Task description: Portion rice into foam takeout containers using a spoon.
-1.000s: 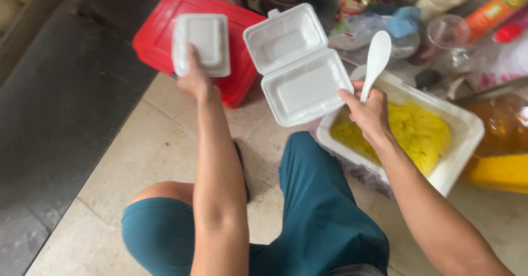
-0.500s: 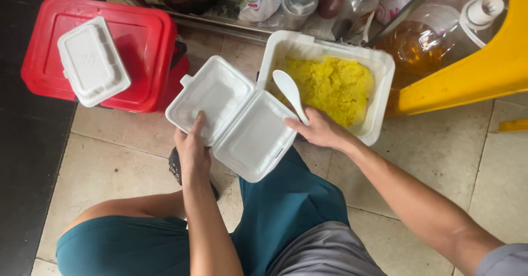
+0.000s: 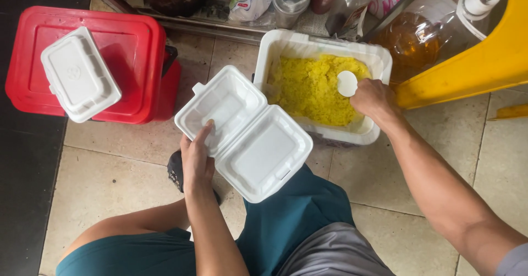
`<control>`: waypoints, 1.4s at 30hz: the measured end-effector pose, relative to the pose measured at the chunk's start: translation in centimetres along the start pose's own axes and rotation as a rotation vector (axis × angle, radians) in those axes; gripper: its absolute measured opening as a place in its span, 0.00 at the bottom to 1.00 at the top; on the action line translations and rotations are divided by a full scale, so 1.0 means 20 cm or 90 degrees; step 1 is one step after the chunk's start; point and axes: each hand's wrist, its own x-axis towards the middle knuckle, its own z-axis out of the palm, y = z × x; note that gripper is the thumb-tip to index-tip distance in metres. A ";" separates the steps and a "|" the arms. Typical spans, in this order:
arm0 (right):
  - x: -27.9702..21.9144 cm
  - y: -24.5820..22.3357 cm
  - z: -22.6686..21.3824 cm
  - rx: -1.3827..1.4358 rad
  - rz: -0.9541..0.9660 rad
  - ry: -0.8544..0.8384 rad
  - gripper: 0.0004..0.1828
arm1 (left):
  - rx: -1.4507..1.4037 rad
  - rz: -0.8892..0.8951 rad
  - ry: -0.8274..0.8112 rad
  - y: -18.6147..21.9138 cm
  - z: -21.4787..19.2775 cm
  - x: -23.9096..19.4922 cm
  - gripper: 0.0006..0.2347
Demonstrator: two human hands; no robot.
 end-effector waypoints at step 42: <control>0.30 -0.21 0.26 0.751 -0.002 -0.301 0.03 | 0.060 -0.072 -0.003 -0.03 0.04 -0.06 0.18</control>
